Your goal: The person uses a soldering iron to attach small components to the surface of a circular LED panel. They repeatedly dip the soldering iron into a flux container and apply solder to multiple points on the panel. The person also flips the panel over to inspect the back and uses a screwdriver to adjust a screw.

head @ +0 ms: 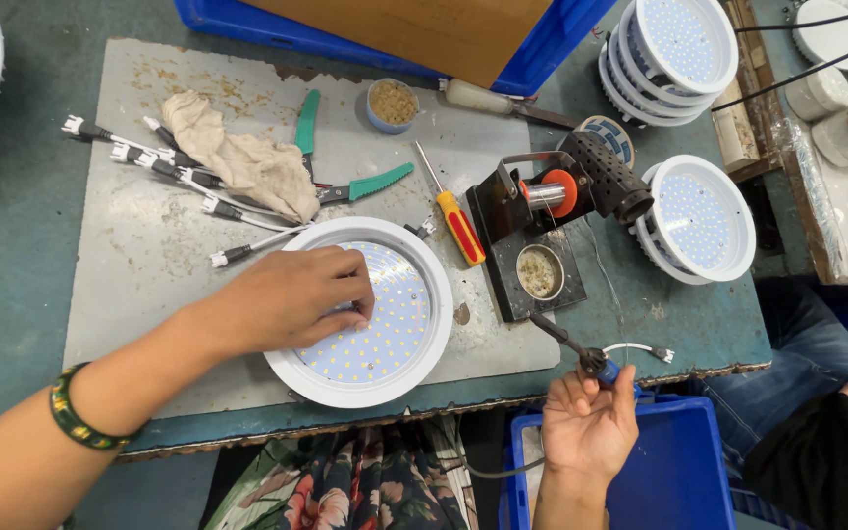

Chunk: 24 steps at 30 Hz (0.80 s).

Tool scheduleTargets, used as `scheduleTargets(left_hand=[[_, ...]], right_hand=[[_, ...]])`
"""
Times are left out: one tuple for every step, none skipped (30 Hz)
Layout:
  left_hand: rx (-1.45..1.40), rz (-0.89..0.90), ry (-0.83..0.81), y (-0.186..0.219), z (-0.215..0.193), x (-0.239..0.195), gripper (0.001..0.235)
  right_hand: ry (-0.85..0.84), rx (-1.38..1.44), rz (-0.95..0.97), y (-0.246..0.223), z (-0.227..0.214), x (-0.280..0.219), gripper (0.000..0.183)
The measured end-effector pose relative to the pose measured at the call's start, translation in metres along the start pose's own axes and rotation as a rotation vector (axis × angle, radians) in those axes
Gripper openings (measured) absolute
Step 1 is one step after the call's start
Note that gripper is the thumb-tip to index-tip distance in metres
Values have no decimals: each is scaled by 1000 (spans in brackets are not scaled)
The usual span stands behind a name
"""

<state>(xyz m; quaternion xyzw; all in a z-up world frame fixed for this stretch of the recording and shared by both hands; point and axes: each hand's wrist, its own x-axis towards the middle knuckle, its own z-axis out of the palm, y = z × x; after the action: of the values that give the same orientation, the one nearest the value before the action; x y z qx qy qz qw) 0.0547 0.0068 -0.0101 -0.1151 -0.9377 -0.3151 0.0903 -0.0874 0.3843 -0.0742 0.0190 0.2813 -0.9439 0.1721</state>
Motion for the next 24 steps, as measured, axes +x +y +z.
scheduleTargets(left_hand=[[7,-11,11,1,3,0,18],[31,-16,20,1,5,1,19],[55,-21,30,1,7,2,20],[79,-21,42,0,8,4,21],[56,-59,65,-1,9,4,21],[30,-96,87,-2,11,4,20],[4,-132,108,-2,12,2,20],[11,-154,138,-2,14,0,20],[18,-177,169,0,15,-2,20],[28,-194,204,2,15,-2,20],[36,-254,230,6,16,-2,21],[50,-316,258,11,17,-3,21],[64,-378,286,15,18,-3,22],[48,-367,294,18,18,-4,22],[31,-356,302,21,17,-5,21],[11,-347,307,22,17,-5,21],[-4,-392,214,22,16,-6,20],[-25,-435,123,21,15,-4,20],[-46,-478,33,17,13,-1,20],[-33,-436,-2,13,10,1,19],[-19,-395,-37,10,7,2,19],[-4,-356,-74,7,4,2,19],[17,-294,-63,6,2,0,19],[38,-229,-54,5,-1,-2,19]], right_hand=[[-3,-4,3,1,2,1,42],[-5,-7,3,2,3,1,43],[-1,-7,7,3,5,1,43],[0,-7,6,4,6,1,43],[2,-8,5,5,7,2,43],[5,-6,5,5,7,2,43],[9,-4,6,5,7,1,42],[12,-2,4,4,7,-1,42],[26,-16,6,3,6,-3,43],[34,-29,4,1,6,-2,44],[41,-41,3,-3,7,-2,45],[42,-37,-9,-4,7,0,44],[42,-33,-21,-6,7,1,43],[46,-27,-23,-6,7,1,42],[54,-23,-24,-5,6,3,41],[66,-22,-23,-4,5,3,41],[79,-21,-21,-3,4,3,41],[75,-20,-9,-5,2,3,41],[70,-19,3,-6,1,4,41],[66,-17,18,-5,0,5,42],[52,-15,12,-7,-2,5,42],[39,-10,9,-8,-4,4,42],[26,-5,5,-9,-6,3,42],[51,-2,-2,-10,-8,2,41]])
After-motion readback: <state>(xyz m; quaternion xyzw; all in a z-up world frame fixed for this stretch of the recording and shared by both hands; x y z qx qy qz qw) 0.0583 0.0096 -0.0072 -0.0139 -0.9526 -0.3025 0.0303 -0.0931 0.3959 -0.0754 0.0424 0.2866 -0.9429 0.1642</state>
